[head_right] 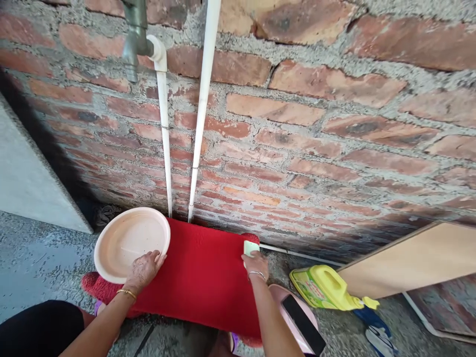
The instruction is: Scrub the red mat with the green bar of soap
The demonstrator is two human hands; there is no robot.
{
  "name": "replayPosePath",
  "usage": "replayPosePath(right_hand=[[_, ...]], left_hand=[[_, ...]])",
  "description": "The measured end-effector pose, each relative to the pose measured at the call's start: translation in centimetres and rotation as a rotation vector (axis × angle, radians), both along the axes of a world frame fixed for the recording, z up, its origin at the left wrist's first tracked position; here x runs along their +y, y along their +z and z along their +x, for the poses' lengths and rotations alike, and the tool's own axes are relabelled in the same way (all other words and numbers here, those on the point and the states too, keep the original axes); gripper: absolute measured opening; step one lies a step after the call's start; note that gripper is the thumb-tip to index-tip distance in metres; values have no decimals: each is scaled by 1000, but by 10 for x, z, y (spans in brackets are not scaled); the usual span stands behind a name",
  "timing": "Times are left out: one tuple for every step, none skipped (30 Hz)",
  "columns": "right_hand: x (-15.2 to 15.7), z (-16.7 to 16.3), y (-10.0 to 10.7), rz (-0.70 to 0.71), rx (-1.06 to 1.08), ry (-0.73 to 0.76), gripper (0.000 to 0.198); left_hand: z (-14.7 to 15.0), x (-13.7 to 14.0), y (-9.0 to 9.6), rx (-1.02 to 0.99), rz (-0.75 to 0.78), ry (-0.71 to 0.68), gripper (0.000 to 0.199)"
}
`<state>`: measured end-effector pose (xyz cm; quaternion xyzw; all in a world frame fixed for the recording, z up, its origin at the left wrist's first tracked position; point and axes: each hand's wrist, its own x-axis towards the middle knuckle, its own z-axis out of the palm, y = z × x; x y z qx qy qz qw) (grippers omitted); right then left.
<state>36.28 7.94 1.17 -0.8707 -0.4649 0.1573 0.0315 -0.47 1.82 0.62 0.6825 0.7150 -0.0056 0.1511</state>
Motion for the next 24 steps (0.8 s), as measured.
replayPosePath(right_hand=[[4, -16, -2, -2, 20, 11, 36], [9, -35, -5, 2, 49, 40, 37], [15, -58, -9, 11, 82, 83, 39], [22, -82, -12, 28, 116, 143, 39], [30, -108, -15, 44, 146, 217, 38], [37, -134, -17, 59, 169, 292, 37], [44, -158, -19, 73, 182, 367, 36], [51, -181, -20, 79, 185, 436, 36], [57, -200, -20, 77, 183, 502, 37], [62, -216, -21, 72, 178, 566, 36], [67, -227, -21, 63, 172, 624, 36], [71, -235, -22, 51, 164, 677, 35], [75, -238, -23, 40, 154, 723, 34], [77, -237, -24, 28, 141, 756, 34], [80, -232, -26, 15, 125, 775, 35], [81, -222, -26, 1, 108, 780, 36], [82, -209, -27, -10, 91, 771, 38], [83, -193, -27, -20, 72, 749, 39], [83, -174, -26, -30, 53, 716, 40], [82, -152, -25, -41, 33, 675, 40], [80, -128, -23, -51, 11, 626, 40], [77, -104, -21, -62, -9, 567, 40], [73, -79, -18, -72, -27, 499, 40], [67, -54, -14, -81, -42, 413, 41]], left_hand=[[0, 0, 1, 4, 5, 2, 38], [0, 0, 1, 10, 12, 4, 37], [-1, 0, 1, 17, 20, 5, 37], [-1, 0, 0, 24, 27, 3, 36], [-2, 0, -1, 30, 33, -1, 35], [-2, 0, -2, 35, 38, -8, 34], [-3, 0, -3, 37, 45, -17, 34], [-3, 0, -5, 39, 52, -24, 34], [-4, 0, -6, 40, 58, -29, 34], [-4, 1, -6, 40, 63, -34, 35], [-4, 1, -7, 41, 65, -37, 35], [-4, 1, -7, 44, 61, -38, 35], [-4, 2, -7, 48, 55, -41, 35], [-4, 2, -7, 52, 49, -45, 35], [-3, 2, -7, 56, 46, -48, 35], [-3, 2, -7, 60, 45, -52, 35], [-3, 3, -7, 63, 47, -56, 34], [-3, 2, -8, 65, 50, -59, 34], [-4, 2, -9, 67, 54, -62, 34], [-4, 2, -10, 68, 60, -64, 33], [-5, 2, -11, 69, 66, -66, 34], [-5, 1, -12, 69, 74, -67, 34], [-5, 1, -13, 69, 80, -66, 35], [-5, 1, -14, 68, 84, -64, 35]])
